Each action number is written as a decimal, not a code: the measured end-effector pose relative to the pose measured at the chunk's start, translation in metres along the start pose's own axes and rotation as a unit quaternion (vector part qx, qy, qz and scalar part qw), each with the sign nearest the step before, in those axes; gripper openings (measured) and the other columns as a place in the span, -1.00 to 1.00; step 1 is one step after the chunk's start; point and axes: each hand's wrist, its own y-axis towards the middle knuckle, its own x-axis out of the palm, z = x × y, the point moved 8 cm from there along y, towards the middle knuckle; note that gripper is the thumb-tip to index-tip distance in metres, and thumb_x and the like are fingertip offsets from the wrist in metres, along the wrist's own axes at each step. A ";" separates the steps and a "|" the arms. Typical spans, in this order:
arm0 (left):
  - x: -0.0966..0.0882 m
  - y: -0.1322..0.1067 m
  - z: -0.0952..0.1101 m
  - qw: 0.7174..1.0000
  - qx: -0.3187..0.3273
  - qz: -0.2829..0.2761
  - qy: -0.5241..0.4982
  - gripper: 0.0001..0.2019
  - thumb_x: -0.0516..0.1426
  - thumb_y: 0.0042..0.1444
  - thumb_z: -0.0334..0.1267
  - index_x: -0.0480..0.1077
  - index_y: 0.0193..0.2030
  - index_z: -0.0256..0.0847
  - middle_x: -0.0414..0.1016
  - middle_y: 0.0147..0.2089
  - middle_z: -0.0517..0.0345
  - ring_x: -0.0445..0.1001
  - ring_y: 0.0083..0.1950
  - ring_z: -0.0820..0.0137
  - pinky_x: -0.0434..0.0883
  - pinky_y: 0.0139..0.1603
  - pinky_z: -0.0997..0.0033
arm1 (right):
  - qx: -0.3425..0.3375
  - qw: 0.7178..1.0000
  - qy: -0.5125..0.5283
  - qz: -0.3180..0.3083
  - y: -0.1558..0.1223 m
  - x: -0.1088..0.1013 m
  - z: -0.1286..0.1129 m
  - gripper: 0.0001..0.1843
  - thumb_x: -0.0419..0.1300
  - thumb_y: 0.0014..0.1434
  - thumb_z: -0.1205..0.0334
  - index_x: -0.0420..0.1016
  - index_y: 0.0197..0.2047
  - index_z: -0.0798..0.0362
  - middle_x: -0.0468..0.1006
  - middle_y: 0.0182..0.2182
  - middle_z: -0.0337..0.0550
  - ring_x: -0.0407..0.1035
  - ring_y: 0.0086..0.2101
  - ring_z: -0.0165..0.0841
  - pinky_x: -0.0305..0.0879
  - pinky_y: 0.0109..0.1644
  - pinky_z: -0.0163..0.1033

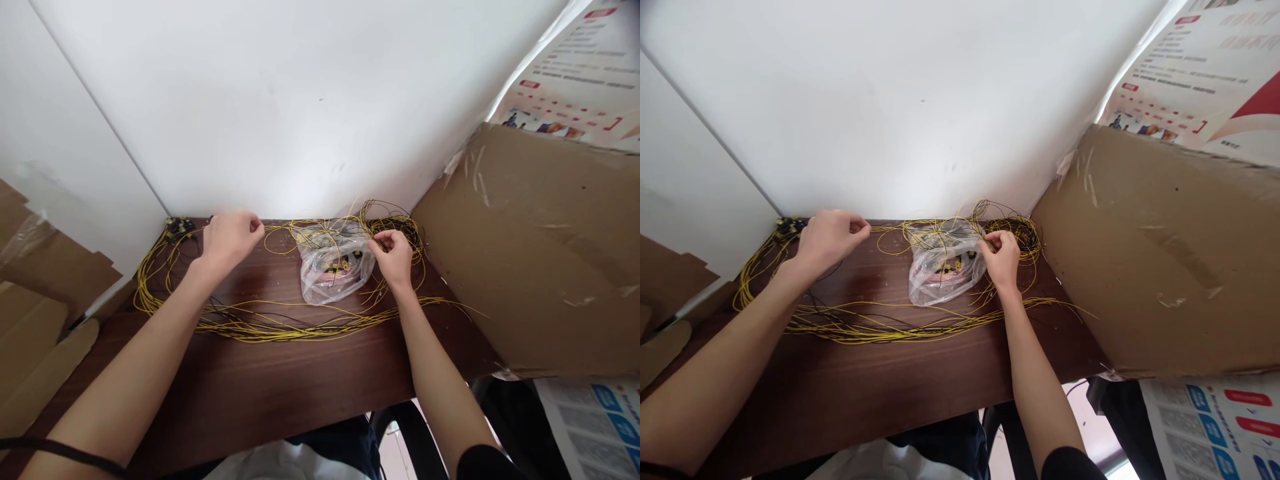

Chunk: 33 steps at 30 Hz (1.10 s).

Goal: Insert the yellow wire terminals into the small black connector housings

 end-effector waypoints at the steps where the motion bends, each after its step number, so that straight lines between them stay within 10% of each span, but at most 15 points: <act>1: 0.000 0.000 0.000 1.000 0.001 -0.001 -0.002 -0.64 -0.01 0.05 -0.09 0.53 -0.20 -0.17 0.56 -0.20 -0.09 0.49 -0.15 0.03 0.40 -0.22 0.16 | -0.014 0.999 -0.032 0.010 -0.001 -0.002 -0.004 -0.89 0.21 -0.05 0.27 0.40 -0.40 0.09 0.38 -0.38 -0.15 0.28 -0.37 -0.36 0.26 -0.25 -0.23; 12: -0.001 0.001 0.001 1.000 0.006 -0.002 0.001 -0.64 0.00 0.06 -0.08 0.52 -0.18 -0.16 0.57 -0.20 -0.03 0.50 -0.15 0.11 0.40 -0.19 0.24 | -0.027 0.995 -0.093 0.015 -0.002 0.000 -0.001 -0.68 0.02 0.19 0.12 0.49 -0.46 0.08 0.43 -0.47 -0.11 0.31 -0.42 -0.31 0.24 -0.22 -0.17; 33: 0.003 0.004 -0.003 1.000 0.022 -0.014 -0.005 -0.64 -0.01 0.06 -0.09 0.52 -0.18 -0.17 0.57 -0.23 -0.03 0.50 -0.17 0.15 0.39 -0.19 0.26 | -0.042 0.995 -0.085 0.036 -0.002 -0.004 -0.001 -0.88 0.17 0.01 0.30 0.54 -0.38 0.09 0.47 -0.31 -0.05 0.32 -0.18 -0.23 0.18 -0.01 -0.10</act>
